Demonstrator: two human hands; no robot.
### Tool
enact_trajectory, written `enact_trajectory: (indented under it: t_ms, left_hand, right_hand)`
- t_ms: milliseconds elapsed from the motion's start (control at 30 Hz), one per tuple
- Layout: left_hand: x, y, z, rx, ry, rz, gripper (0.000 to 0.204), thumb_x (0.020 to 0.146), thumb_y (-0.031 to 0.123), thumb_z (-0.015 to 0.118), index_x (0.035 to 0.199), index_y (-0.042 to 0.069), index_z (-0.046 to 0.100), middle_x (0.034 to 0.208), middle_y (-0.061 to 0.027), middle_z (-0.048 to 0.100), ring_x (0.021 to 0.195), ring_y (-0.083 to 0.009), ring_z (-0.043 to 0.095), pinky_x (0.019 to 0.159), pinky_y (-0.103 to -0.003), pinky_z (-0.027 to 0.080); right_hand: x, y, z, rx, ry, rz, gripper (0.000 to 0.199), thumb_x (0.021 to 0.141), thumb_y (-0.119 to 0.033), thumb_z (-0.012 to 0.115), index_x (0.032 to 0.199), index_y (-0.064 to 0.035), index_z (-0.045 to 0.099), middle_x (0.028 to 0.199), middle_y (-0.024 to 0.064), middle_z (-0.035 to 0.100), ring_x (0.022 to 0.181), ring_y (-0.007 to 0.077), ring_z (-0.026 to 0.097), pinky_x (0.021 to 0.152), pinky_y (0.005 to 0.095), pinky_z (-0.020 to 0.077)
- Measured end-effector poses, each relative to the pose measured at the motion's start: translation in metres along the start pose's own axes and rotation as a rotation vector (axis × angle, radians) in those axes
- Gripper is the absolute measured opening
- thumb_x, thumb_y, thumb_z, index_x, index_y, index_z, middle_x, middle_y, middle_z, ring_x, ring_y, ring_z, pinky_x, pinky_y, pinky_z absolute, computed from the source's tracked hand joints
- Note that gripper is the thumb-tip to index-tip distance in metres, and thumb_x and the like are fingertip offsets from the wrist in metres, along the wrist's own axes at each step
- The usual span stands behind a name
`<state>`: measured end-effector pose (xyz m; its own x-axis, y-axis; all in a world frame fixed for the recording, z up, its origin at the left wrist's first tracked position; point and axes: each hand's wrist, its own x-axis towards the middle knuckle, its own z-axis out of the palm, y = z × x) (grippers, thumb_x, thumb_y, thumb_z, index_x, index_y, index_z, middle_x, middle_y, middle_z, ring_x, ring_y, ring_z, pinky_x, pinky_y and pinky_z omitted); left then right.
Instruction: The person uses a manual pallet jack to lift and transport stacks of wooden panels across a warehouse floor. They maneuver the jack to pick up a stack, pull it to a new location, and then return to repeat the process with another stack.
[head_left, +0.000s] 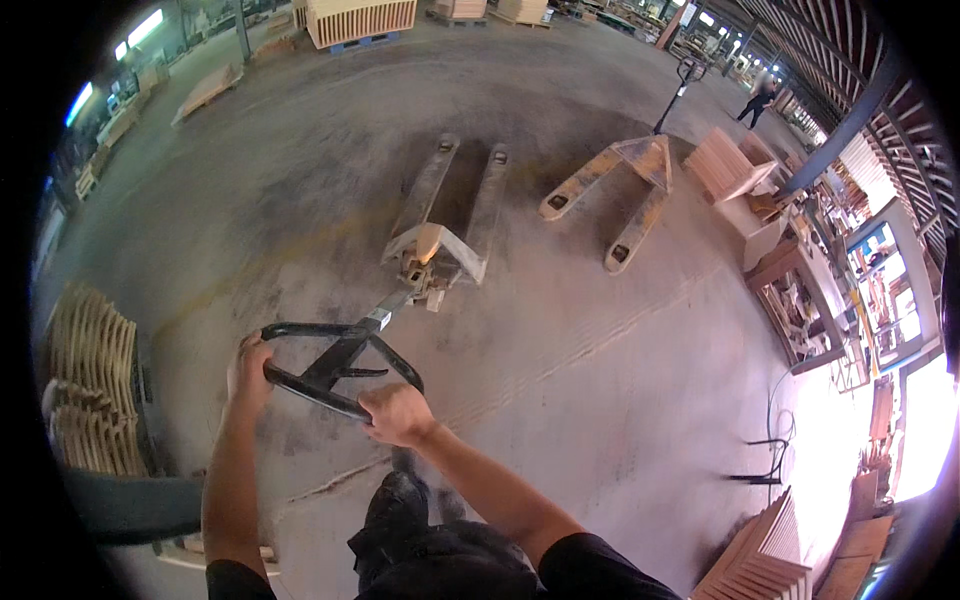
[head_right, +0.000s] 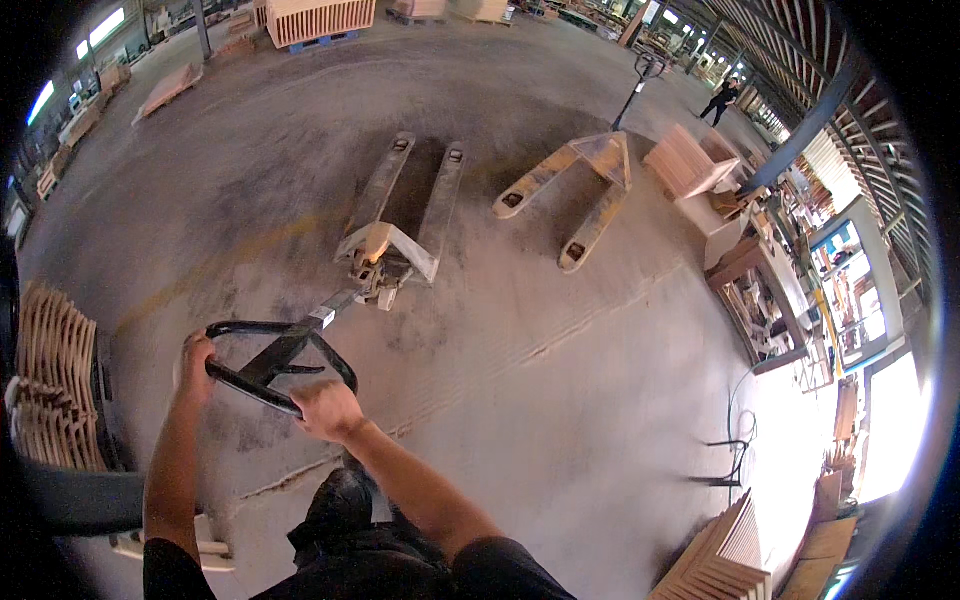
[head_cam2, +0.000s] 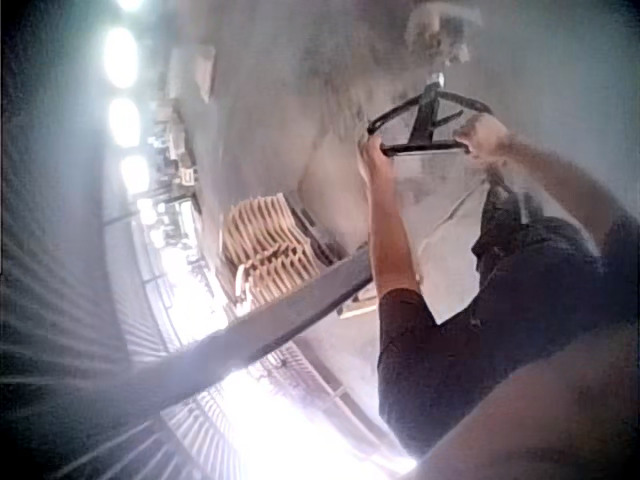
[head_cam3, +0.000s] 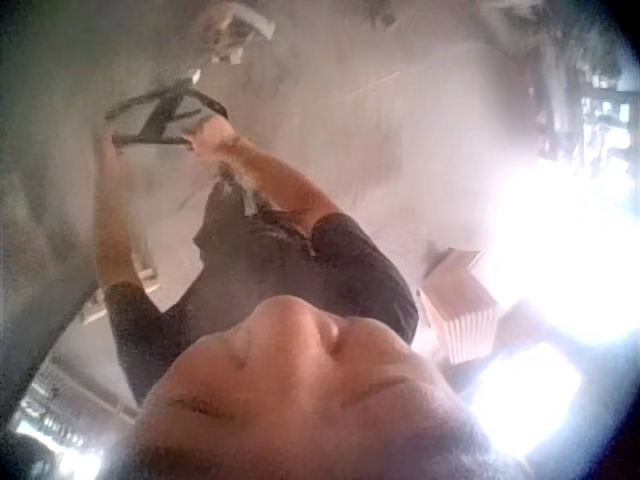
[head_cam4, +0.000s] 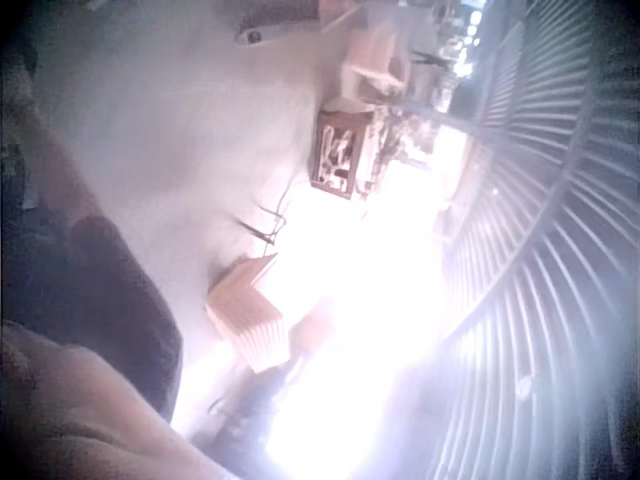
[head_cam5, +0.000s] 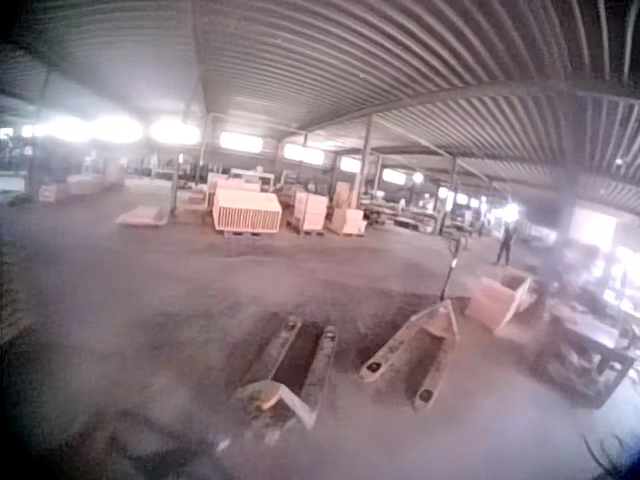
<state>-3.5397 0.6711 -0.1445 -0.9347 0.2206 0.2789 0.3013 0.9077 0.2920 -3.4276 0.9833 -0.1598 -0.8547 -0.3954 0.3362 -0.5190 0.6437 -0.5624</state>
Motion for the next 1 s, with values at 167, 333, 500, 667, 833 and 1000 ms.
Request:
enact_trajectory:
  t_ms: [167,333,500,667,833,1000]
  left_hand:
    - [0.181,0.013,0.033,0.024,-0.073,0.230,0.021,0.064,0.003,0.076,0.074,0.005,0.057,0.114,-0.0189,0.067,0.117,-0.0389,0.060,0.090,-0.048,0.051]
    - [0.360,0.053,0.078,0.006,-0.377,0.471,0.024,0.052,0.014,0.081,0.067,0.007,0.064,0.082,-0.0126,0.065,0.095,-0.0351,0.062,0.085,-0.046,0.052]
    - [0.531,0.117,0.134,0.126,-0.482,0.516,0.017,0.065,0.022,0.079,0.073,0.009,0.071,0.083,-0.0128,0.069,0.093,-0.0337,0.067,0.082,-0.045,0.054]
    - [0.711,0.216,0.189,0.053,-0.668,0.495,0.027,0.073,0.036,0.077,0.079,0.010,0.072,0.088,-0.0140,0.072,0.091,-0.0330,0.069,0.080,-0.045,0.055]
    - [0.889,0.279,0.251,-0.091,-0.662,0.573,0.035,0.075,0.044,0.075,0.075,0.009,0.069,0.076,-0.0131,0.069,0.078,-0.0339,0.070,0.071,-0.047,0.054]
    - [1.058,0.307,0.333,-0.145,-0.575,0.587,0.039,0.075,0.048,0.074,0.072,0.010,0.066,0.072,-0.0126,0.068,0.074,-0.0362,0.069,0.066,-0.049,0.053]
  right_hand:
    - [0.106,0.116,-0.050,-0.051,0.004,0.029,0.029,0.075,-0.029,0.077,0.088,-0.0080,0.061,0.078,0.0128,0.064,0.078,0.0353,0.066,0.069,0.0478,0.0526]
    - [0.182,0.245,-0.128,-0.018,0.068,0.039,0.025,0.071,-0.026,0.077,0.076,-0.0099,0.058,0.069,0.0112,0.056,0.069,0.0357,0.062,0.060,0.0473,0.0478]
    - [0.263,0.391,-0.199,-0.164,-0.084,0.291,0.024,0.065,-0.026,0.078,0.072,-0.0111,0.059,0.068,0.0104,0.058,0.068,0.0345,0.062,0.059,0.0453,0.0478]
    - [0.341,0.549,-0.307,-0.231,0.200,0.253,0.021,0.060,-0.017,0.076,0.070,-0.0117,0.059,0.066,0.0096,0.060,0.066,0.0345,0.063,0.059,0.0435,0.0482]
    - [0.431,0.710,-0.405,-0.280,0.195,0.381,0.028,0.056,-0.019,0.078,0.080,-0.0118,0.066,0.078,0.0110,0.065,0.079,0.0358,0.066,0.069,0.0442,0.0530]
    - [0.537,0.859,-0.465,-0.267,0.136,0.513,0.029,0.056,-0.015,0.076,0.084,-0.0119,0.069,0.087,0.0104,0.069,0.089,0.0346,0.067,0.077,0.0434,0.0548]
